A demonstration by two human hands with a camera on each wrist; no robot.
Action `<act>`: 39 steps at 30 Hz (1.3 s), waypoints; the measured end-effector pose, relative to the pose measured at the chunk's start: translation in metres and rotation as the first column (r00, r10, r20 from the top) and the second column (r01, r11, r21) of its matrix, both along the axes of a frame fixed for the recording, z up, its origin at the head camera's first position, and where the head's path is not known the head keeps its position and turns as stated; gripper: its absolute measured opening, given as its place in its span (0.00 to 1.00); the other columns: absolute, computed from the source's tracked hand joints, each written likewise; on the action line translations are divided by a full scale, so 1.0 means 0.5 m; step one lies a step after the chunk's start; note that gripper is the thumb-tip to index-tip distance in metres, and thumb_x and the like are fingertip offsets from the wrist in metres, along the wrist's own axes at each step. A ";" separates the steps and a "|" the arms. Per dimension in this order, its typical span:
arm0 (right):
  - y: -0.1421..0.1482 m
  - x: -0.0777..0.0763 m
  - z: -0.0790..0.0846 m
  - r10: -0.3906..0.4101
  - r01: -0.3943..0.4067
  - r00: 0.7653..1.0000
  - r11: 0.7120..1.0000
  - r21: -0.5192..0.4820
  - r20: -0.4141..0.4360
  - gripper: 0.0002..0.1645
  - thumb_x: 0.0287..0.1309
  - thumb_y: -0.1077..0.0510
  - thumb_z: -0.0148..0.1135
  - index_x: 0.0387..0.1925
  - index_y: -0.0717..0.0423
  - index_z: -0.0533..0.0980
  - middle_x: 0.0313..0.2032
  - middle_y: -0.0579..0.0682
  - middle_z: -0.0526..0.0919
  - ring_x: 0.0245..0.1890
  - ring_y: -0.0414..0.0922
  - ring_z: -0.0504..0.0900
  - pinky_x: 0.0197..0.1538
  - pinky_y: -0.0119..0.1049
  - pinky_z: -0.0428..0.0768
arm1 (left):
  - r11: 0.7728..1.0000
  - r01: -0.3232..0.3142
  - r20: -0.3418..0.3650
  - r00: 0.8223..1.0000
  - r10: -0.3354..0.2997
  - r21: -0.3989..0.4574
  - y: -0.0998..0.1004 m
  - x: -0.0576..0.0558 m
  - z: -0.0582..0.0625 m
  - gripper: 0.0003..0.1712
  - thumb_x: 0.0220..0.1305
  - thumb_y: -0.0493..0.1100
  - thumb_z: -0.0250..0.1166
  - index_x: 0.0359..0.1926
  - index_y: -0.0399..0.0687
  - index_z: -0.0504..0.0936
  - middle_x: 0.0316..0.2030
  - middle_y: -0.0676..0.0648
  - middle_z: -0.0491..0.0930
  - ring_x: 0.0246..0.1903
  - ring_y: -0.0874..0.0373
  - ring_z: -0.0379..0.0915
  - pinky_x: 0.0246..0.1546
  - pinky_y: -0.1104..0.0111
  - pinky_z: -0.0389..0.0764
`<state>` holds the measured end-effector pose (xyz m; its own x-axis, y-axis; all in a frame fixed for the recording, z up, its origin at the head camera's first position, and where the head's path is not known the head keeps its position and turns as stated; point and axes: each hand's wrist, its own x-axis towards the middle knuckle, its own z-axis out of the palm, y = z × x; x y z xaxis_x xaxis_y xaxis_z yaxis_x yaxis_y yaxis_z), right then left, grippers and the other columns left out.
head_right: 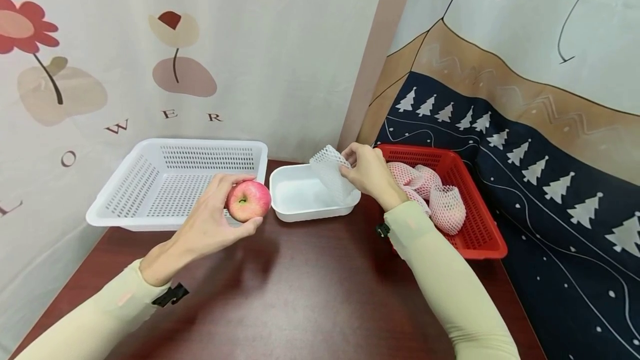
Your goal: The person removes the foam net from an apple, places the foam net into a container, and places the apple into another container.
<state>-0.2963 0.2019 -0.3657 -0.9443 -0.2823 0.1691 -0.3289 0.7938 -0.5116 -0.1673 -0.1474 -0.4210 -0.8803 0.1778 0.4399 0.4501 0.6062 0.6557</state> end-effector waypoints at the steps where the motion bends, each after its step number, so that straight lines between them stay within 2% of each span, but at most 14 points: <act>1: -0.003 -0.003 -0.001 -0.003 0.003 1.000 1.000 0.001 0.009 0.16 0.74 0.58 0.75 0.58 0.61 0.88 0.51 0.64 0.96 0.52 0.60 0.93 0.58 0.57 0.91 | 1.000 0.001 0.000 1.000 -0.001 0.001 0.000 0.000 0.000 0.47 0.57 0.51 0.88 0.76 0.57 0.80 0.66 0.46 0.78 0.64 0.55 0.77 0.58 0.52 0.88; 9: -0.018 -0.030 -0.013 -0.040 0.038 0.997 0.999 0.037 0.061 0.18 0.74 0.59 0.75 0.60 0.62 0.87 0.52 0.64 0.95 0.52 0.59 0.92 0.59 0.56 0.91 | 1.000 -0.001 -0.004 1.000 0.001 0.001 -0.001 0.001 0.000 0.47 0.56 0.51 0.88 0.76 0.57 0.80 0.66 0.46 0.79 0.63 0.55 0.78 0.58 0.51 0.87; 19: -0.035 -0.056 -0.028 -0.061 0.051 0.992 0.994 0.092 0.109 0.19 0.74 0.58 0.76 0.60 0.62 0.87 0.52 0.64 0.94 0.52 0.58 0.91 0.54 0.51 0.92 | 1.000 -0.008 -0.002 1.000 0.008 -0.007 -0.005 0.002 0.004 0.47 0.56 0.51 0.88 0.76 0.56 0.80 0.66 0.46 0.79 0.63 0.55 0.76 0.58 0.50 0.85; 25: -0.039 -0.068 -0.049 -0.080 0.063 0.987 0.991 0.120 0.140 0.20 0.74 0.57 0.75 0.61 0.62 0.85 0.53 0.63 0.92 0.51 0.57 0.89 0.53 0.48 0.91 | 1.000 -0.016 0.000 1.000 0.016 -0.012 -0.008 0.004 0.004 0.46 0.56 0.51 0.88 0.75 0.60 0.80 0.65 0.47 0.79 0.64 0.55 0.75 0.57 0.50 0.85; 31: -0.039 -0.084 -0.070 -0.087 0.062 0.982 0.987 0.151 0.168 0.23 0.73 0.58 0.73 0.63 0.64 0.84 0.58 0.65 0.91 0.54 0.58 0.88 0.56 0.50 0.90 | 1.000 -0.020 0.006 1.000 0.020 -0.017 -0.008 0.006 0.006 0.46 0.56 0.51 0.88 0.76 0.59 0.80 0.65 0.47 0.79 0.64 0.54 0.74 0.57 0.50 0.86; 33: -0.038 -0.098 -0.082 -0.093 0.062 0.978 0.984 0.164 0.188 0.24 0.72 0.57 0.74 0.64 0.63 0.84 0.61 0.65 0.91 0.55 0.59 0.88 0.56 0.51 0.91 | 1.000 -0.020 0.007 1.000 0.020 -0.016 -0.009 0.006 0.005 0.46 0.56 0.50 0.88 0.76 0.58 0.80 0.65 0.47 0.79 0.64 0.55 0.74 0.57 0.51 0.86; 36: -0.017 -0.157 -0.144 -0.087 0.056 0.978 0.985 0.161 0.190 0.25 0.69 0.54 0.77 0.62 0.60 0.85 0.62 0.62 0.92 0.53 0.56 0.89 0.50 0.47 0.91 | 1.000 -0.023 0.009 1.000 0.023 -0.013 -0.011 0.006 0.005 0.46 0.56 0.50 0.87 0.76 0.58 0.80 0.65 0.47 0.79 0.63 0.56 0.75 0.56 0.51 0.86; 39: -0.006 -0.192 -0.185 -0.104 0.073 0.973 0.985 0.154 0.206 0.27 0.66 0.53 0.79 0.62 0.58 0.85 0.62 0.61 0.91 0.52 0.55 0.88 0.45 0.44 0.90 | 0.999 -0.029 0.007 1.000 0.029 -0.013 -0.011 0.006 0.004 0.46 0.56 0.49 0.87 0.76 0.58 0.80 0.65 0.47 0.79 0.62 0.56 0.76 0.56 0.51 0.86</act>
<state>-0.3925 0.1989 -0.4582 -0.9764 -0.2023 -0.0750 -0.1496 0.8854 -0.4402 -0.1642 -0.1530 -0.4189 -0.8884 0.1578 0.4311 0.4273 0.6275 0.6509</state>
